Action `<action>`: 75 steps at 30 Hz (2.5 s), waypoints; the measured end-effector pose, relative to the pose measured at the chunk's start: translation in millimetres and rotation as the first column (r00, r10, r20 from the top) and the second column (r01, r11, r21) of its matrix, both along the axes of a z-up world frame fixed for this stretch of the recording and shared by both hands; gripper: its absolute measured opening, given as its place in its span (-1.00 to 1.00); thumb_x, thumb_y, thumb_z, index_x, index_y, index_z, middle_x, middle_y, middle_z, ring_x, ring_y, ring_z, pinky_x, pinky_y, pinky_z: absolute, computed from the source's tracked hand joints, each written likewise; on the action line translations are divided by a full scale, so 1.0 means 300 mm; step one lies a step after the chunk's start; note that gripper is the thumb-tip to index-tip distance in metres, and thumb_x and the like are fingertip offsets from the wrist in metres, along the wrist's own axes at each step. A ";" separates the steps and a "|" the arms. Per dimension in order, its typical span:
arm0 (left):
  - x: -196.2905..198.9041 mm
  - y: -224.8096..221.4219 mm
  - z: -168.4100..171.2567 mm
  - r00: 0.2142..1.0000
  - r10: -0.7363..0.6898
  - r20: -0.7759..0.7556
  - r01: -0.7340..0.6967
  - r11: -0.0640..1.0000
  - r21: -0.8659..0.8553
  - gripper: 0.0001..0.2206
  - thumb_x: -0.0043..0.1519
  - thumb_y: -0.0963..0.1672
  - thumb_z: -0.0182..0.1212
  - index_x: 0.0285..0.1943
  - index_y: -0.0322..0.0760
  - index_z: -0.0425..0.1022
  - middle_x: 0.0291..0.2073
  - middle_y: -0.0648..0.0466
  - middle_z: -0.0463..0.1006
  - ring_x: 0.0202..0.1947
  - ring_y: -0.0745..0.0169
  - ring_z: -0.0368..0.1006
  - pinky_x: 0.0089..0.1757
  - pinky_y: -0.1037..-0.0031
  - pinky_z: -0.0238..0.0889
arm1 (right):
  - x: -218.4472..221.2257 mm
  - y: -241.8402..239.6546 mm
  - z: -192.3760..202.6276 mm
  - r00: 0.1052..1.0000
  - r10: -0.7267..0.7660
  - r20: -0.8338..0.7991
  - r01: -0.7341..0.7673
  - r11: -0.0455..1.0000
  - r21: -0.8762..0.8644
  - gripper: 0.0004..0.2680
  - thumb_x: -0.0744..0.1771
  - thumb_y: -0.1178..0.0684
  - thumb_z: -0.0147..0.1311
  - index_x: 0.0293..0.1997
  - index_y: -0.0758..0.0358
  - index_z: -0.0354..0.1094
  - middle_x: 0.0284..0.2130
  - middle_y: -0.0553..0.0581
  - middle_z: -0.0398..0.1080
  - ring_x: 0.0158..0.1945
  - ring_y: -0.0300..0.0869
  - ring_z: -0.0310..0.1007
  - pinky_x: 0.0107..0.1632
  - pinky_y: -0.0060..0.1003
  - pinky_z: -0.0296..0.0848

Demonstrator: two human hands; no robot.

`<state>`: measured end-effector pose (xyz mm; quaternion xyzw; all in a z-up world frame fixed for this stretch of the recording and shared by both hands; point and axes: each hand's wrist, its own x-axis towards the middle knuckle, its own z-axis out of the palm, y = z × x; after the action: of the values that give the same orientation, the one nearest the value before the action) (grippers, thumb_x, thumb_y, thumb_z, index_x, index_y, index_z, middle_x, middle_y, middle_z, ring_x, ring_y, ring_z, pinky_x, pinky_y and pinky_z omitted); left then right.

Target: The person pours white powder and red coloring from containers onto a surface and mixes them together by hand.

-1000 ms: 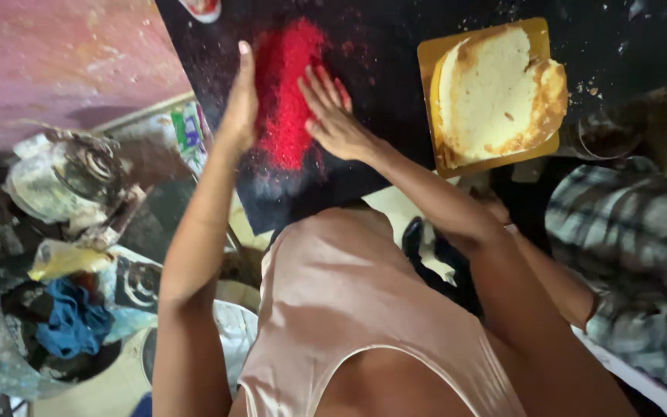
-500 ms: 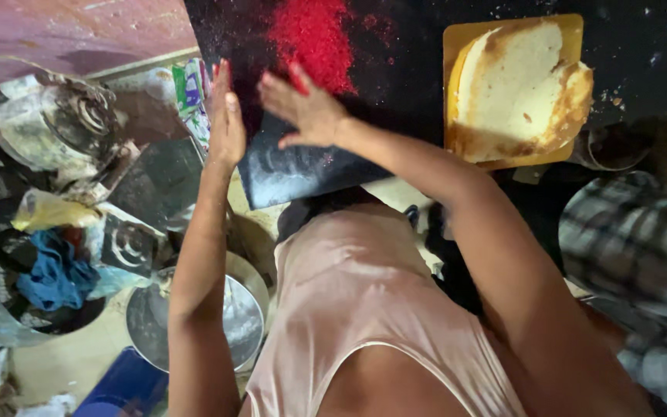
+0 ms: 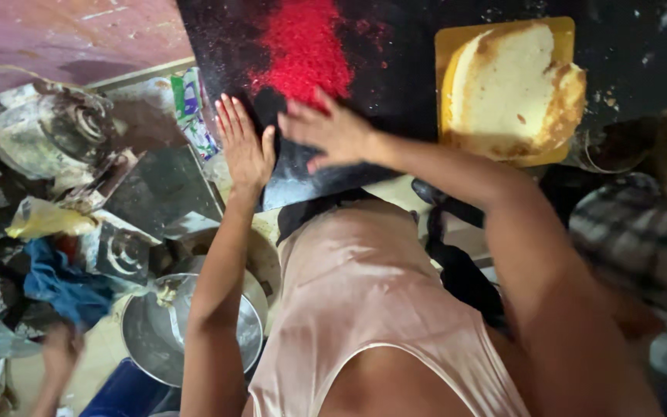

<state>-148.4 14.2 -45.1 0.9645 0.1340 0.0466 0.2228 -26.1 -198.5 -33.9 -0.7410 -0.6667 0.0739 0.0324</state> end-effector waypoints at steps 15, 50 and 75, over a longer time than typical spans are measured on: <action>0.475 0.026 0.032 0.949 0.249 -0.195 -0.216 0.961 0.175 -0.21 0.49 0.16 -0.31 0.59 -0.65 -0.26 0.58 -0.41 -0.30 0.60 -0.29 -0.43 0.47 0.08 -0.52 | 0.025 -0.276 -0.038 0.574 -0.811 -0.117 0.817 0.576 0.022 -0.13 0.33 -0.56 0.00 0.58 0.45 -0.34 0.50 0.58 -0.42 0.58 0.34 -0.54 0.53 0.31 -0.38; 0.764 0.138 -0.113 0.930 -0.334 0.151 0.367 0.868 -0.334 -0.34 0.51 0.08 -0.51 0.63 -0.53 -0.17 0.61 -0.25 -0.14 0.63 -0.08 -0.37 0.48 0.16 -0.53 | 0.576 0.127 -0.044 0.689 -0.578 -0.437 0.648 0.762 0.014 -0.32 0.44 -0.42 -0.46 0.59 0.43 -0.42 0.57 0.36 -0.44 0.63 0.01 -0.60 0.59 -0.02 -0.49; 0.724 0.189 -0.094 0.949 -0.315 0.031 0.316 0.932 -0.177 -0.32 0.48 0.13 -0.48 0.63 -0.44 -0.13 0.60 -0.26 -0.14 0.61 -0.19 -0.39 0.44 0.07 -0.53 | 0.733 -0.046 -0.069 0.636 -0.654 -0.409 0.748 0.653 0.118 -0.47 0.47 -0.27 -0.43 0.54 0.38 -0.13 0.51 0.39 -0.11 0.59 0.13 -0.20 0.56 -0.03 -0.18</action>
<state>68.8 71.0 -73.3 0.9494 -0.0191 -0.0009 0.3135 193.9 -212.3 -54.5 -0.9067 -0.3099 0.0848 0.2732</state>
